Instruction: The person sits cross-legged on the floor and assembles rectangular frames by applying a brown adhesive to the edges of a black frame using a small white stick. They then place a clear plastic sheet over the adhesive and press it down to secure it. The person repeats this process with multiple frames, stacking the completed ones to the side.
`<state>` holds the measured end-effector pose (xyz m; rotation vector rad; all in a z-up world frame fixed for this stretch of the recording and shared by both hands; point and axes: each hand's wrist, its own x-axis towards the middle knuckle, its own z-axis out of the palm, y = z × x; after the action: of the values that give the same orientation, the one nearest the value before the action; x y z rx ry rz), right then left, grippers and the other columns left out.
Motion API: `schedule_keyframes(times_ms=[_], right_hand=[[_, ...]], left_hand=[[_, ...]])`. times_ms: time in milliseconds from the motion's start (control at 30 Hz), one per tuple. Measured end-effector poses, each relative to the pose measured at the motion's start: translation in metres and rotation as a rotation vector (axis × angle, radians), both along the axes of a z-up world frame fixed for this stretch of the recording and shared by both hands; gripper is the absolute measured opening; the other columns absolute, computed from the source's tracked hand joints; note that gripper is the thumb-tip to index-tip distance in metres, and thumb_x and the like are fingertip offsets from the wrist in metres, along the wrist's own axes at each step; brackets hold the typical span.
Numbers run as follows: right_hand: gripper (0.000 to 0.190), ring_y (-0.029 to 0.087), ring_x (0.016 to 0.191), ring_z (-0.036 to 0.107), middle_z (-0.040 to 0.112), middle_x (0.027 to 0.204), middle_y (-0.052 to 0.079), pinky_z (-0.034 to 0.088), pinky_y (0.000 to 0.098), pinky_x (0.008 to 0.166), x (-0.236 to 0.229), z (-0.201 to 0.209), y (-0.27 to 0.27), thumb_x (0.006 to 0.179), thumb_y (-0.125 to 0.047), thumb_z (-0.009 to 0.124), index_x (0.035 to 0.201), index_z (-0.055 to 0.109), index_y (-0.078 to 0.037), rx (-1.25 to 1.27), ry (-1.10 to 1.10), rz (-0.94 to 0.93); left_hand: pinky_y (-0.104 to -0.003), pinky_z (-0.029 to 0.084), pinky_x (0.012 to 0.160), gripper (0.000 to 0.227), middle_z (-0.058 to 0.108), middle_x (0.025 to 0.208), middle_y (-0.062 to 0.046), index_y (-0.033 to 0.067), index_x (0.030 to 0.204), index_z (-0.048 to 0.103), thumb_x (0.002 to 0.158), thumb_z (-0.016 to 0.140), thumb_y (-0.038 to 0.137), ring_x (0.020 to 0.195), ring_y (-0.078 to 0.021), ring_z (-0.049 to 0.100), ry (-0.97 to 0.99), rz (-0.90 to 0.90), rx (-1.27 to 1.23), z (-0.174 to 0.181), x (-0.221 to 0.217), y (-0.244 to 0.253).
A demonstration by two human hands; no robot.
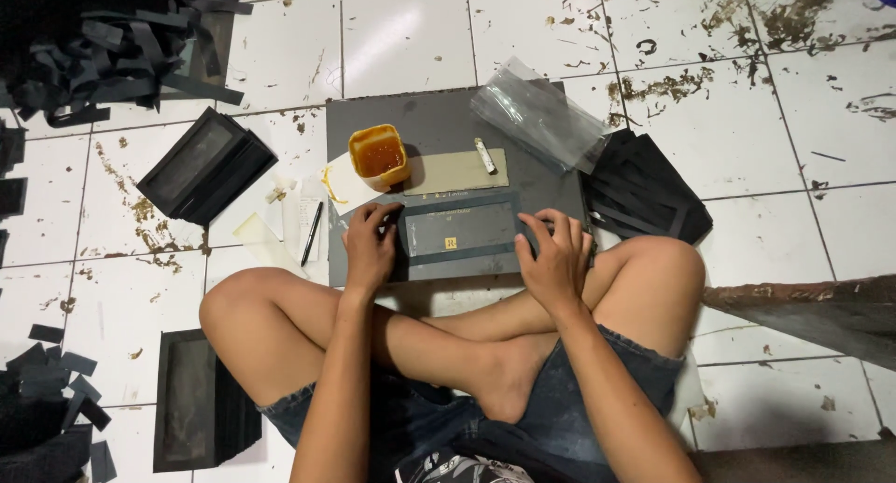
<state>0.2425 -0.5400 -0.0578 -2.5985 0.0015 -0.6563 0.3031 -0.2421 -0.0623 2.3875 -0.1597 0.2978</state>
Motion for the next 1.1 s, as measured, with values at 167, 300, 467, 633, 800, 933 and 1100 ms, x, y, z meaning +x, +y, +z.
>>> schedule_keyframes(times_ms=[167, 300, 467, 633, 800, 933, 1100], right_hand=[[0.023, 0.023, 0.111, 0.056, 0.059, 0.116, -0.003, 0.040, 0.0424, 0.093, 0.001, -0.002, -0.004, 0.090, -0.027, 0.072, 0.112, 0.074, -0.028, -0.003, -0.026, 0.005], [0.022, 0.023, 0.108, 0.059, 0.062, 0.116, -0.002, 0.041, 0.0408, 0.090, 0.000, -0.001, -0.002, 0.088, -0.025, 0.074, 0.109, 0.075, -0.030, -0.017, -0.072, 0.023], [0.021, 0.023, 0.109, 0.059, 0.063, 0.118, -0.003, 0.041, 0.0403, 0.090, -0.002, 0.001, -0.002, 0.091, -0.027, 0.072, 0.112, 0.075, -0.029, -0.034, -0.082, 0.035], [0.023, 0.025, 0.109, 0.059, 0.063, 0.119, -0.001, 0.041, 0.0407, 0.089, -0.001, -0.001, -0.001, 0.091, -0.027, 0.072, 0.114, 0.075, -0.029, -0.047, -0.073, 0.051], [0.024, 0.026, 0.110, 0.059, 0.063, 0.119, 0.000, 0.040, 0.0410, 0.089, 0.001, 0.000, 0.000, 0.095, -0.026, 0.070, 0.118, 0.075, -0.027, -0.060, -0.083, 0.046], [0.027, 0.025, 0.109, 0.059, 0.063, 0.118, -0.001, 0.040, 0.0407, 0.089, 0.002, 0.001, -0.002, 0.096, -0.025, 0.069, 0.122, 0.074, -0.027, -0.022, -0.074, 0.052], [0.021, 0.024, 0.092, 0.066, 0.069, 0.107, 0.007, 0.048, 0.0348, 0.080, 0.014, 0.021, 0.000, 0.099, -0.011, 0.067, 0.119, 0.074, -0.011, 0.401, -0.047, -0.047]], left_hand=[[-0.045, 0.047, 0.093, 0.032, 0.064, 0.114, -0.006, 0.0233, 0.120, 0.073, 0.092, 0.070, 0.008, 0.110, -0.0316, 0.064, -0.085, -0.063, 0.027, 0.015, -0.017, 0.001], [-0.045, 0.044, 0.095, 0.032, 0.064, 0.117, -0.007, 0.0216, 0.124, 0.072, 0.094, 0.071, 0.012, 0.112, -0.0315, 0.062, -0.127, -0.074, 0.080, 0.016, -0.018, 0.001], [-0.045, 0.044, 0.095, 0.031, 0.062, 0.119, -0.008, 0.0202, 0.127, 0.070, 0.097, 0.068, 0.015, 0.112, -0.0320, 0.061, -0.133, -0.081, 0.107, 0.026, -0.020, -0.002], [-0.045, 0.044, 0.093, 0.034, 0.061, 0.120, -0.008, 0.0197, 0.130, 0.068, 0.096, 0.069, 0.017, 0.113, -0.0323, 0.060, -0.124, -0.068, 0.144, 0.026, -0.020, -0.002], [-0.043, 0.044, 0.092, 0.037, 0.059, 0.122, -0.007, 0.0221, 0.133, 0.066, 0.097, 0.067, 0.013, 0.114, -0.0302, 0.058, -0.130, -0.057, 0.156, 0.022, -0.020, -0.001], [-0.043, 0.044, 0.093, 0.039, 0.059, 0.122, -0.008, 0.0190, 0.134, 0.066, 0.096, 0.066, 0.010, 0.115, -0.0315, 0.058, -0.092, -0.041, 0.123, 0.031, -0.020, -0.001], [-0.047, 0.052, 0.091, 0.024, 0.071, 0.111, -0.020, 0.0025, 0.126, 0.067, 0.104, 0.058, 0.008, 0.105, -0.0415, 0.068, -0.015, -0.081, -0.230, 0.056, -0.013, 0.012]])
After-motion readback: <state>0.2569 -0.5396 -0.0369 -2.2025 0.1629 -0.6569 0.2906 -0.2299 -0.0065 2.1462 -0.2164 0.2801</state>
